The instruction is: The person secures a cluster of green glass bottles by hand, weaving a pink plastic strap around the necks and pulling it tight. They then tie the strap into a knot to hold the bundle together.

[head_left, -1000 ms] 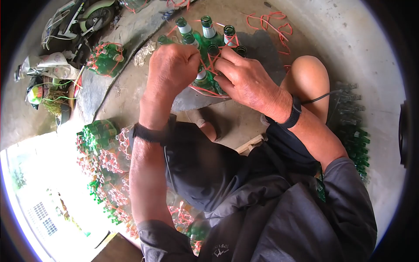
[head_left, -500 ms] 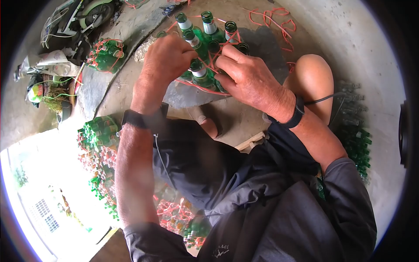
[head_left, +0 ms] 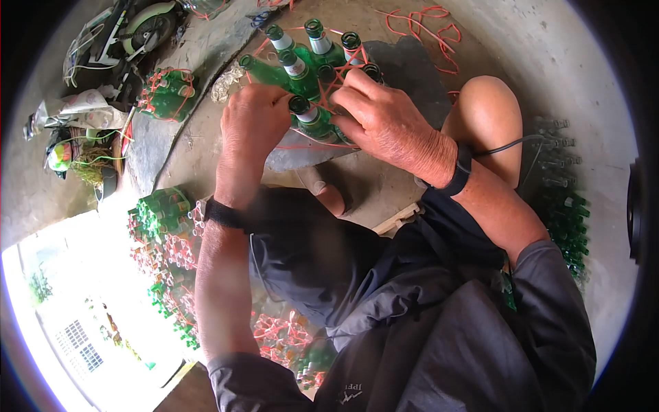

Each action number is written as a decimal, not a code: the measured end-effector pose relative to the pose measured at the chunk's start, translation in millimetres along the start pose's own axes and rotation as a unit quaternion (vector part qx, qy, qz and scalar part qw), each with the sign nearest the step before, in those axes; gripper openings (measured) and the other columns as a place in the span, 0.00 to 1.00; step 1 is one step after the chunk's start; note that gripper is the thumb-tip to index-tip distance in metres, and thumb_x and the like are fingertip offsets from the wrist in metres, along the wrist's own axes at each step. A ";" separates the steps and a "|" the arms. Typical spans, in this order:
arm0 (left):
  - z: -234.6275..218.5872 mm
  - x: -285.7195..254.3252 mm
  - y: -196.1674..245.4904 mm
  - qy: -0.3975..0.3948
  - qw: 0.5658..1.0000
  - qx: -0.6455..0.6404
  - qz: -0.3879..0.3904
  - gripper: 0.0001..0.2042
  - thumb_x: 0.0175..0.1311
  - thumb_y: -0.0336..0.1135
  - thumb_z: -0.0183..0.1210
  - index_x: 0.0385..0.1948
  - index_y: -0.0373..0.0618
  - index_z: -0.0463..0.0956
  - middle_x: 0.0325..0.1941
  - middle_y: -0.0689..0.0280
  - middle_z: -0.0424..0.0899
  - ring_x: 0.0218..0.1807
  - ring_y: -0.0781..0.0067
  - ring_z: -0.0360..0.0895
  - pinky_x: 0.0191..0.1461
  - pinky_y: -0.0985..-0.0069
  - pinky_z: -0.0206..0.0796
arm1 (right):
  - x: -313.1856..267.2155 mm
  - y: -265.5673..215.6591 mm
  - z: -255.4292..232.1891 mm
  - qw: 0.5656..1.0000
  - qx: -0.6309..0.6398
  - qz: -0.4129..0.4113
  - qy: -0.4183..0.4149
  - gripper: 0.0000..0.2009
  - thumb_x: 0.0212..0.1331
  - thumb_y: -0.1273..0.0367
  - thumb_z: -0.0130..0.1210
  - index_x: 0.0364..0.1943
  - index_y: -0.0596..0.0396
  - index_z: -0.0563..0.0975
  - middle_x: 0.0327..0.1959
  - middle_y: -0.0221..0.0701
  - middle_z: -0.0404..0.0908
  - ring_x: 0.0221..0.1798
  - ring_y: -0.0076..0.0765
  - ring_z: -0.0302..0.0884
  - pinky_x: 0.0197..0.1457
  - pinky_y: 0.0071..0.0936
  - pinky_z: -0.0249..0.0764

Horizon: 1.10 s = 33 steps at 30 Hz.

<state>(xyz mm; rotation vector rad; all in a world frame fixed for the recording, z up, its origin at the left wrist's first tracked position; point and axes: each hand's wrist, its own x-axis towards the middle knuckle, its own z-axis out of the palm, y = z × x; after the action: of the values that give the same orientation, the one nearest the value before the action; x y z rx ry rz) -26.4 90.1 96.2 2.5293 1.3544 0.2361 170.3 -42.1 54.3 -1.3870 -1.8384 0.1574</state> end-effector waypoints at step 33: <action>50.8 -45.0 20.5 0.134 0.925 -0.316 -0.162 0.13 0.66 0.37 0.68 0.38 0.33 0.90 0.29 0.46 0.90 0.31 0.67 0.90 0.41 0.65 0.79 | 2.4 15.4 -19.0 0.995 -0.085 0.029 -0.047 0.16 0.62 0.72 0.64 0.53 0.53 0.75 0.44 0.40 0.85 0.42 0.55 0.88 0.40 0.48 0.84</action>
<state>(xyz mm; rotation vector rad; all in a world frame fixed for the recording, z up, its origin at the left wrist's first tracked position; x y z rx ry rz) -21.6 34.0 53.2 1.7580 1.4647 0.8258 194.1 -40.8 59.9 -1.5755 -1.9256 0.0996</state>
